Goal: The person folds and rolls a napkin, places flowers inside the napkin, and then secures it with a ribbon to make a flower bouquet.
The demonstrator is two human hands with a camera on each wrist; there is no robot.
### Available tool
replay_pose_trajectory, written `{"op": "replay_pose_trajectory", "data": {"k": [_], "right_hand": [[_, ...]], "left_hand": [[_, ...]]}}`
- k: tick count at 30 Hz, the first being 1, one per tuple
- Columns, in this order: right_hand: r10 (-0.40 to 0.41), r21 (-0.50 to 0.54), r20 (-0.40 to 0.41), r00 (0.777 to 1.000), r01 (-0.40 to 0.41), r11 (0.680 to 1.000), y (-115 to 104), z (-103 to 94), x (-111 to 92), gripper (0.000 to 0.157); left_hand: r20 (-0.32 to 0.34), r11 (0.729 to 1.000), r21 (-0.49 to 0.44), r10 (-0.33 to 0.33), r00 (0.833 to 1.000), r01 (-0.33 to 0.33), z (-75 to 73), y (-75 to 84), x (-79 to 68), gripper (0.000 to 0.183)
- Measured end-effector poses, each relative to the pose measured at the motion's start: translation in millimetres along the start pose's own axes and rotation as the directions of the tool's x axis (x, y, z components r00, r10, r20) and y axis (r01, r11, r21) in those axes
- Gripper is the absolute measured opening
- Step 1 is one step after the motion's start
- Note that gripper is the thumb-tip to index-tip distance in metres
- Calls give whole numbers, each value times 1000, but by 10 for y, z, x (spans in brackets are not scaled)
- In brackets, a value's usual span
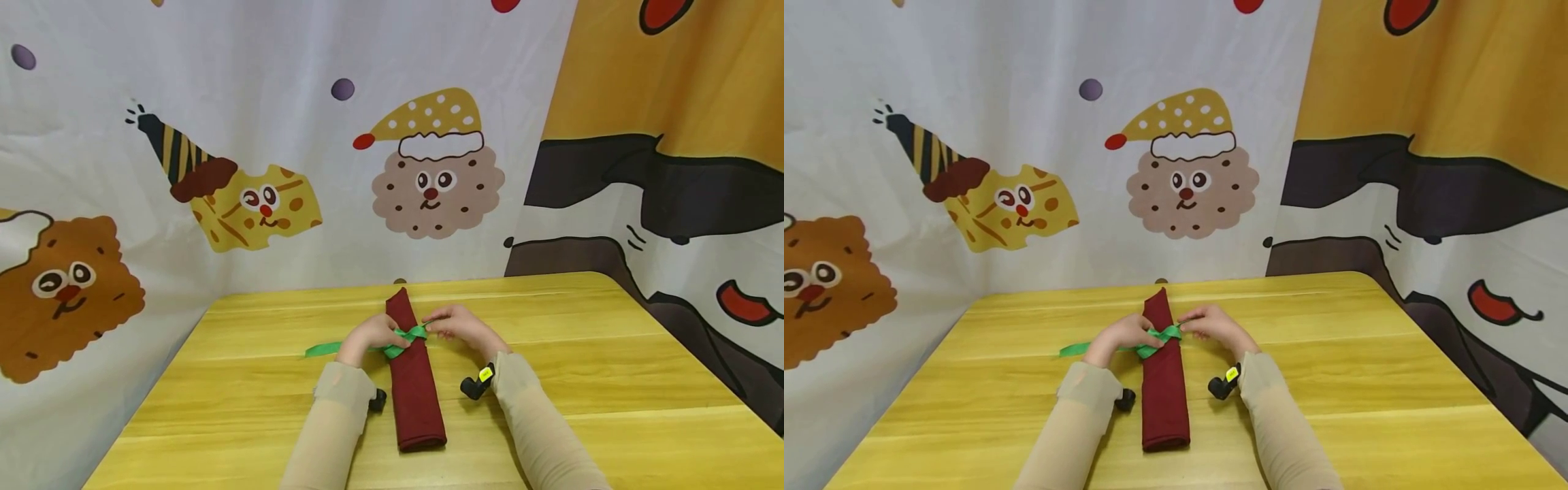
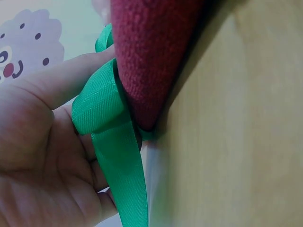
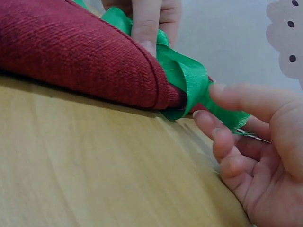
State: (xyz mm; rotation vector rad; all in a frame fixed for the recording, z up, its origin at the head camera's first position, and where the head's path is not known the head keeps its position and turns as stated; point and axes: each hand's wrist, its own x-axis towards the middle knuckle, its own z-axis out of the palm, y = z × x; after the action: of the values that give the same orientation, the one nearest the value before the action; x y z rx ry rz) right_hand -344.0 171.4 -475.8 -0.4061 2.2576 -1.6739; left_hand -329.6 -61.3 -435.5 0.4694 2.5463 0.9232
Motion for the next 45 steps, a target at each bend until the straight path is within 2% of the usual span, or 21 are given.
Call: {"op": "replay_pose_trajectory", "data": {"k": [5, 12, 17, 25, 33, 41, 45], "right_hand": [[13, 45, -58, 998, -10, 999, 25, 20, 6, 21], [-8, 68, -114, 994, 15, 998, 45, 28, -61, 18], [-18, 74, -101, 995, 25, 997, 63, 23, -151, 20], [-11, 91, -74, 997, 18, 996, 73, -7, -250, 20], [-20, 92, -43, 999, 24, 995, 40, -91, -366, 21], [-7, 86, -31, 999, 9, 996, 110, -199, -437, 22], [-7, 83, -35, 999, 10, 996, 115, -241, -494, 23]], "left_hand": [[1, 1000, -6, 8, 1000, -8, -11, 5, -19, 53], [29, 998, -42, 42, 999, -41, -52, -24, -35, 52], [39, 996, -69, 58, 998, -55, -70, -30, -82, 52], [50, 994, -58, 94, 994, -91, -83, -52, -138, 51], [94, 985, -122, 135, 986, -123, -140, -93, -199, 51], [130, 986, -140, 103, 986, -85, -175, -141, -210, 47], [138, 986, -149, 96, 986, -75, -201, -141, -247, 31]]}}
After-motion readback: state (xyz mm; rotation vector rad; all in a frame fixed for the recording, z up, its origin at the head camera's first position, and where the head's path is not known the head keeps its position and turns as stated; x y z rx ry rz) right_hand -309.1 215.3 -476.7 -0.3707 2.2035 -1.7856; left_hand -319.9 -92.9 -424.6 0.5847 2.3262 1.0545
